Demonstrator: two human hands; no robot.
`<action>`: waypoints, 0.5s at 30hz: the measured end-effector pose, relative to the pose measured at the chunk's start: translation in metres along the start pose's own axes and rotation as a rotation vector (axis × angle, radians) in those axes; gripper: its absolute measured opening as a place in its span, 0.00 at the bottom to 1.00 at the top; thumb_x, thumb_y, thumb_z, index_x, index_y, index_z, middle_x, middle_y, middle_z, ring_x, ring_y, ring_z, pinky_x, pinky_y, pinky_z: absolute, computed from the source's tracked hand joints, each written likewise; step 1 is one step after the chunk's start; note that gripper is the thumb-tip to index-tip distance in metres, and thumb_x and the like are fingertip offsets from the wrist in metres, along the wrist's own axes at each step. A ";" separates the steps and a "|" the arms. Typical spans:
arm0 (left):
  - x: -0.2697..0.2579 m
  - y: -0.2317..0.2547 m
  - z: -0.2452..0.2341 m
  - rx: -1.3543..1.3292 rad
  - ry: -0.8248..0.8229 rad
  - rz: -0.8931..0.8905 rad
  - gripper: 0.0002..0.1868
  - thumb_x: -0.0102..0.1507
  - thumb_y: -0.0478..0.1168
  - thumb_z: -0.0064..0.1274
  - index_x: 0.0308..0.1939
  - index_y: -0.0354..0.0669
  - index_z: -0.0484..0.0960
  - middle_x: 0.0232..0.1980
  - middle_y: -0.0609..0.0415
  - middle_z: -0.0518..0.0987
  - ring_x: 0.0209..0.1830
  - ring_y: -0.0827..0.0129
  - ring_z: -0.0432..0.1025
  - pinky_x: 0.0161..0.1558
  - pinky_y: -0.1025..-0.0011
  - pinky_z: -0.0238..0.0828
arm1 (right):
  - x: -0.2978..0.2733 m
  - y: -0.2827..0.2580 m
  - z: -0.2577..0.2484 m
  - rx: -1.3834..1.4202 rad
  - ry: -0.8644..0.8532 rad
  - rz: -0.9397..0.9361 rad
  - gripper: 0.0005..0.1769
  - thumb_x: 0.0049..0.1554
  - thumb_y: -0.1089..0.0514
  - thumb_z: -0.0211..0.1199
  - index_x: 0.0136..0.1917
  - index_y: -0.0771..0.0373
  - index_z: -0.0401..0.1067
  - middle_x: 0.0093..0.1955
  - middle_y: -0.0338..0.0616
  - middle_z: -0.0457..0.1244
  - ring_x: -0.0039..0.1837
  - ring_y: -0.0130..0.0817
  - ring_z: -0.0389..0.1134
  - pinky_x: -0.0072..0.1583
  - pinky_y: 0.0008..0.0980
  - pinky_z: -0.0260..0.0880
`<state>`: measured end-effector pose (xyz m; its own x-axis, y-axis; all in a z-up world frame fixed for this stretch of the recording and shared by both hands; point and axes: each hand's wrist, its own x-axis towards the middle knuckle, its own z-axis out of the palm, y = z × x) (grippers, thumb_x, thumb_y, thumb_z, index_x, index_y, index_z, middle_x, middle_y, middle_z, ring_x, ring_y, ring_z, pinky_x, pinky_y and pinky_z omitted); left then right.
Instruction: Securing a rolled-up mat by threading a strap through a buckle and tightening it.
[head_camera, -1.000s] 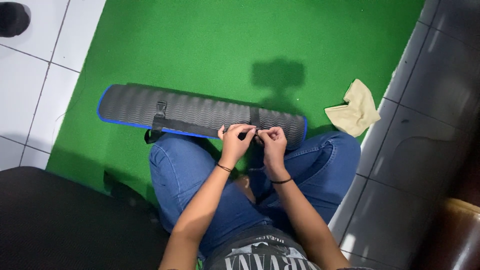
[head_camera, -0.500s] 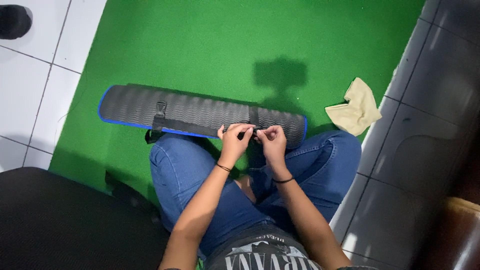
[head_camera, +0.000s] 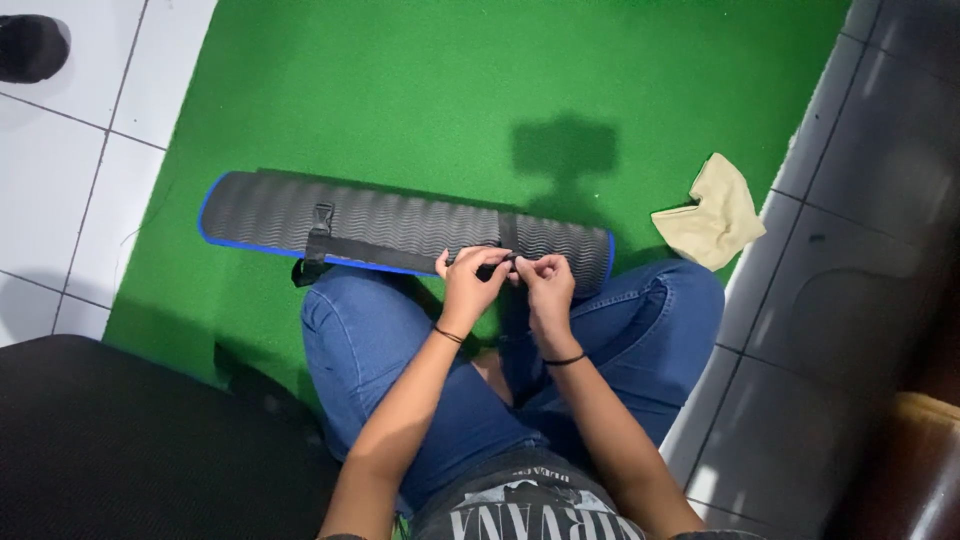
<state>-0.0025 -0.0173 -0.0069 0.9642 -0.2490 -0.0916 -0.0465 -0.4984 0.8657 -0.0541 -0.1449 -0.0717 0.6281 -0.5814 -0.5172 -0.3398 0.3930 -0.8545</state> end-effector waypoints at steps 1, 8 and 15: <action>-0.001 -0.001 0.001 0.001 -0.002 -0.001 0.09 0.61 0.48 0.64 0.46 0.66 0.87 0.35 0.65 0.85 0.56 0.73 0.75 0.74 0.41 0.36 | 0.000 0.001 -0.001 0.000 0.001 0.002 0.16 0.55 0.65 0.71 0.48 0.61 0.62 0.38 0.44 0.68 0.35 0.28 0.72 0.35 0.17 0.70; 0.000 -0.003 0.003 -0.005 0.032 0.032 0.08 0.62 0.49 0.63 0.45 0.67 0.87 0.37 0.68 0.86 0.54 0.73 0.76 0.73 0.41 0.36 | -0.003 -0.005 0.002 0.016 0.001 -0.070 0.19 0.53 0.66 0.74 0.49 0.62 0.63 0.38 0.42 0.65 0.34 0.30 0.72 0.37 0.18 0.70; -0.003 -0.008 0.005 0.019 0.058 0.081 0.07 0.63 0.47 0.62 0.45 0.62 0.88 0.38 0.64 0.86 0.53 0.69 0.77 0.72 0.39 0.37 | -0.014 -0.012 0.009 0.030 -0.005 -0.145 0.18 0.55 0.68 0.72 0.49 0.64 0.63 0.41 0.39 0.62 0.37 0.27 0.72 0.41 0.18 0.74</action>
<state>-0.0063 -0.0172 -0.0158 0.9705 -0.2408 0.0072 -0.1290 -0.4944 0.8596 -0.0522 -0.1349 -0.0533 0.6729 -0.6300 -0.3878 -0.2243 0.3258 -0.9185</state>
